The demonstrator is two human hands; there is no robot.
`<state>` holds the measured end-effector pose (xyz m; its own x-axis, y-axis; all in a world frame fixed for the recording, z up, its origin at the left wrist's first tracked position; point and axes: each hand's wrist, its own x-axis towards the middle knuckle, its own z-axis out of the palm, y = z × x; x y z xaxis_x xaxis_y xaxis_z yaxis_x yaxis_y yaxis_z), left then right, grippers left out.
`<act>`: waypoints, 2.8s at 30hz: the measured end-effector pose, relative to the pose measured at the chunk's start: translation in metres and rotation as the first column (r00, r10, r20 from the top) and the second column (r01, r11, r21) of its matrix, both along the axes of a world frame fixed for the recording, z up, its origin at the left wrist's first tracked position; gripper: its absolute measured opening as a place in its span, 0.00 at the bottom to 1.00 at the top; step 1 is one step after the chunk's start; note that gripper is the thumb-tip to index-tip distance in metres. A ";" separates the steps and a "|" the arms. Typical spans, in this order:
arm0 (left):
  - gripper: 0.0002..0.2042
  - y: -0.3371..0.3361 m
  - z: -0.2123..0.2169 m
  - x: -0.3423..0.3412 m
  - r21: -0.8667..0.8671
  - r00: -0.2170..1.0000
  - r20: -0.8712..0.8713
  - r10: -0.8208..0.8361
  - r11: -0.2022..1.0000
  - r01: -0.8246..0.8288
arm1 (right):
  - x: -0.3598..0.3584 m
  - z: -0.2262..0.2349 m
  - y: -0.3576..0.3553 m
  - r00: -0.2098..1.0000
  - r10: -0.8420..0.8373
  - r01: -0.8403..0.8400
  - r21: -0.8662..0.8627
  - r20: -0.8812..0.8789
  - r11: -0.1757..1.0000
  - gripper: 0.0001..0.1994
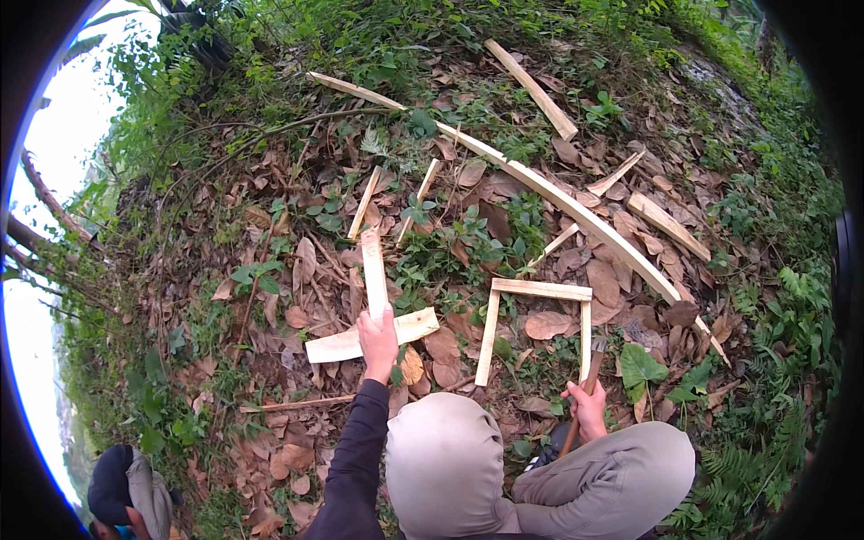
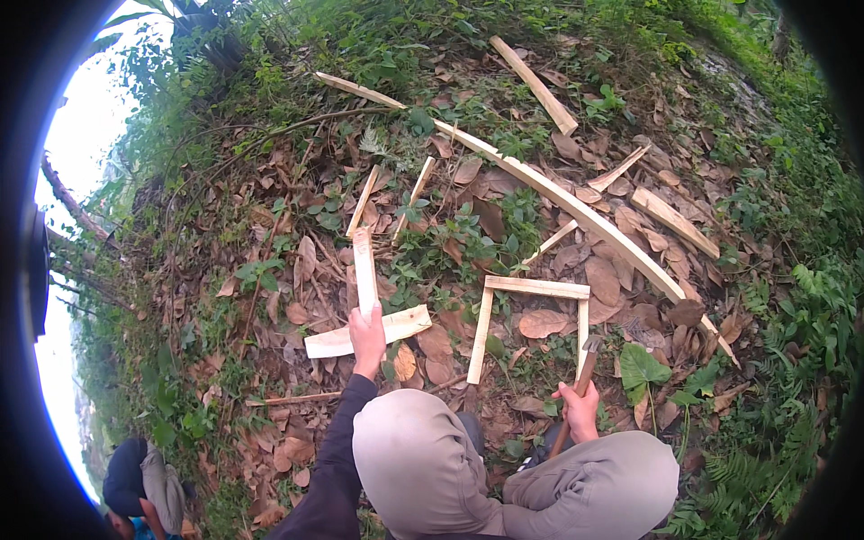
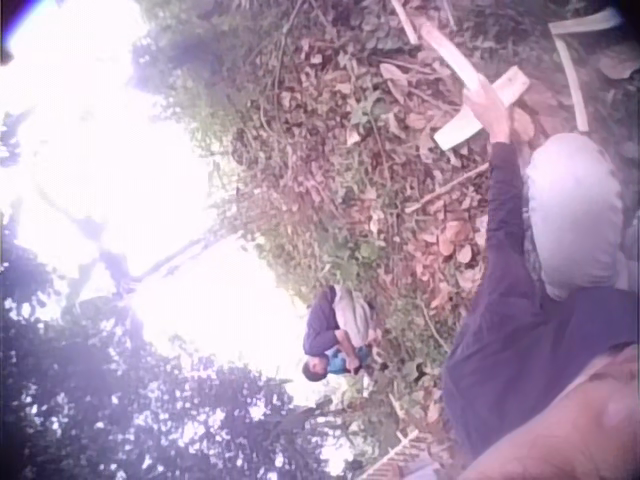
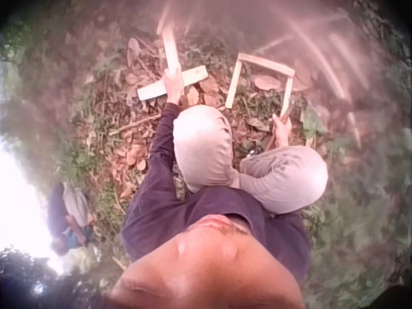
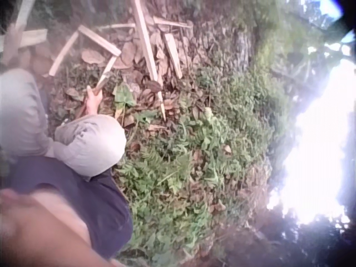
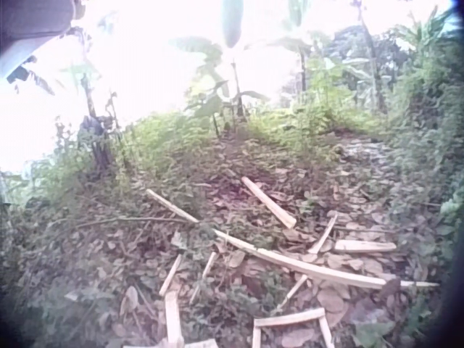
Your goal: The person assembles a small wooden frame using pre-cut wooden slats and a hammer. They sit on the ground, pick up slats, align them into a square shape, and use the hammer to tap the joints together. The person repeatedly adjusts the pieces and hammers them until the frame is formed.
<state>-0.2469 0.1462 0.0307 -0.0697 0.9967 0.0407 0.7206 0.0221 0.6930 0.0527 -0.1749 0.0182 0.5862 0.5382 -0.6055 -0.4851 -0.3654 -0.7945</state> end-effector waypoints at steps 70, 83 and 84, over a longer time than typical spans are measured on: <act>0.23 0.291 -0.040 0.015 -0.148 0.823 -0.427 -0.373 0.927 0.344 | 0.032 -0.010 -0.028 0.977 -0.214 0.215 -0.197 0.027 0.957 0.11; 0.19 0.052 0.056 0.016 -0.482 0.557 0.824 -0.099 0.392 0.783 | 0.017 -0.010 -0.016 0.989 -0.148 0.144 -0.150 -0.020 0.978 0.11; 0.16 0.029 0.041 0.021 -0.506 0.586 0.804 -0.102 0.400 0.764 | 0.016 -0.007 -0.018 0.989 -0.146 0.142 -0.146 -0.021 0.979 0.11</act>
<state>-0.2257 0.1753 0.0718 0.7098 0.4431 -0.5475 0.2520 0.5662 0.7848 0.0687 -0.1924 0.0111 0.6306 0.3554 -0.6900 -0.5650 -0.3993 -0.7220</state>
